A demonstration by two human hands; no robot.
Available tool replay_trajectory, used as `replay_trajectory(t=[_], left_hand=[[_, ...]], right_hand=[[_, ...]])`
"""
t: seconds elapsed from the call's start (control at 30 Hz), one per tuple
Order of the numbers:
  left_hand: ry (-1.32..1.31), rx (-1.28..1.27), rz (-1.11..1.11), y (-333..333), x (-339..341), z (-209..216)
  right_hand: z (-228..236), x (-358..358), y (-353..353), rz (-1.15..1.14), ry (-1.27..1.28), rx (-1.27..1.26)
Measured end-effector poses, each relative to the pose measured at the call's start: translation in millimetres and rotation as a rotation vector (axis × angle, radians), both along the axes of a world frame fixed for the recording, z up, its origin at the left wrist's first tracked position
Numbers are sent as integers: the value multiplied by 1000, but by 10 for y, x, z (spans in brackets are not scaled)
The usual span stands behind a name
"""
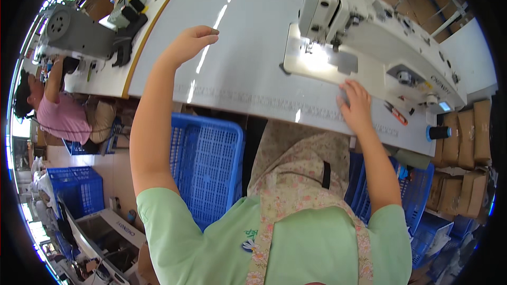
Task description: The person takes a boot upper from a basket, trims it with snips, and stitches the material using a sewing machine. The person then sets it aside and repeats the process with another boot upper, sewing it under the machine needle and trimming threads with snips.
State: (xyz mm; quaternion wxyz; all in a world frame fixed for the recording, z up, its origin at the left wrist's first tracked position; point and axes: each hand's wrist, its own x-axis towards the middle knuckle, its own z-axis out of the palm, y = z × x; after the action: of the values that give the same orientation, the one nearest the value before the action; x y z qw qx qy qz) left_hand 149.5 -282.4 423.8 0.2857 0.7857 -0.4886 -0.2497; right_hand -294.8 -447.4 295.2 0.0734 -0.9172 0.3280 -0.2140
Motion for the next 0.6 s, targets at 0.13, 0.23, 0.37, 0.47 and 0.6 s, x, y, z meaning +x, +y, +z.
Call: replay_trajectory(t=[0.13,0.23,0.37,0.47,0.6], left_hand=[[30,-5,-44,639,-469,-3],[72,-4,-70,1028,-714,-96],[73,2,-95,1436,-924,-290],[119,32,-54,1690,-1012,-434],[104,67,-70,1950,-1084,-575]], right_hand=[[-71,-21,-10,16,-45,-75],[-123,-30,-55,19,-57,-54],[-166,-35,-119,13,-34,-39],[-175,-38,-147,51,-55,-36],[-196,-42,-178,57,-42,18]])
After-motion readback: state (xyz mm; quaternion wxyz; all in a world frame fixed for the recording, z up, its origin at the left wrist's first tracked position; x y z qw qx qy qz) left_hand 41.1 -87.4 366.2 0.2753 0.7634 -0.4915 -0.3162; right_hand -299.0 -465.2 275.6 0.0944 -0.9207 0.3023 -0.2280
